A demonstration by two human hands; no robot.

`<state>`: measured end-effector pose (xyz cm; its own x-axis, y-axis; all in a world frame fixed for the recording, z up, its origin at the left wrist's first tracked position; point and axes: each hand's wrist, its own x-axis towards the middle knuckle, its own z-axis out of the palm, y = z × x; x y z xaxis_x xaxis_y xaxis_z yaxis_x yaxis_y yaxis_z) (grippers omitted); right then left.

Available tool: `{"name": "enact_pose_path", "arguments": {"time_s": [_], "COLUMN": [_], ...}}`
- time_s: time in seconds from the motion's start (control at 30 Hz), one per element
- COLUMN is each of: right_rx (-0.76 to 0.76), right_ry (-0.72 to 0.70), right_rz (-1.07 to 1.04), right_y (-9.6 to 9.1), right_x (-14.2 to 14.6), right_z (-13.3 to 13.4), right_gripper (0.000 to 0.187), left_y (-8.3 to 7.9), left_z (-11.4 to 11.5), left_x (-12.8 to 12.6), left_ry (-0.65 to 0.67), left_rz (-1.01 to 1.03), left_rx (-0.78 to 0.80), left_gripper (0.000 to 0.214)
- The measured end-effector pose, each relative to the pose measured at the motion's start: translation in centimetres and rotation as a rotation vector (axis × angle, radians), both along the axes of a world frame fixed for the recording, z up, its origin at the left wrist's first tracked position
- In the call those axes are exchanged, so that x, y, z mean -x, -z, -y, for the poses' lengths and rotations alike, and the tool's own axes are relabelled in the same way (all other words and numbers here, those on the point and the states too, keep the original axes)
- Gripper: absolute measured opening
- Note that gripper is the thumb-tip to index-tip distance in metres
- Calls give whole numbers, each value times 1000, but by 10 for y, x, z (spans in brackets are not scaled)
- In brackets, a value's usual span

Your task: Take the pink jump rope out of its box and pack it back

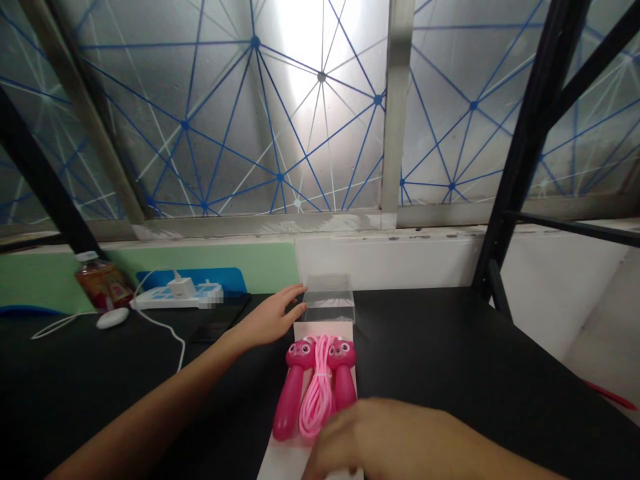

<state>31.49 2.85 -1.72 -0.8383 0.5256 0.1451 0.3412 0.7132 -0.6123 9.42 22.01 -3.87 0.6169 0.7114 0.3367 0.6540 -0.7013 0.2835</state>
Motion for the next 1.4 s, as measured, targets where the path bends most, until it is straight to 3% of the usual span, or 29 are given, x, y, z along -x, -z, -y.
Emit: {"name": "enact_pose_path", "arguments": {"time_s": [0.07,0.13,0.23,0.4,0.67,0.9,1.17,1.4], "right_rx": [-76,-200,-262,-157,17,-22,-263,-282], "right_ry": [276,548,701,651,627,557,601,608], "right_rz": [-61,-57,31,-33,-149,-159,97,105], "right_y": [0,8,29,49,51,49,45,48], "right_x": [-8,-13,-17,-14,-21,-26,-22,-21], "right_z": [-11,-26,-44,-55,-60,-65,-55,-54], "right_gripper": [17,16,29,26,26,23,34,33], "left_y": [-8,-13,-12,-5,-6,0,-7,-6], "left_z": [25,49,70,79,86,86,78,82], "left_x": [9,19,26,20,13,13,19,15], "left_ry": [-27,-38,-19,6,10,48,53,58], "left_rz": [-22,-98,-170,-153,-98,-83,-143,-145], "left_rx": [-60,13,173,285,283,286,254,232], "left_gripper": [39,36,43,35,29,29,34,34]}}
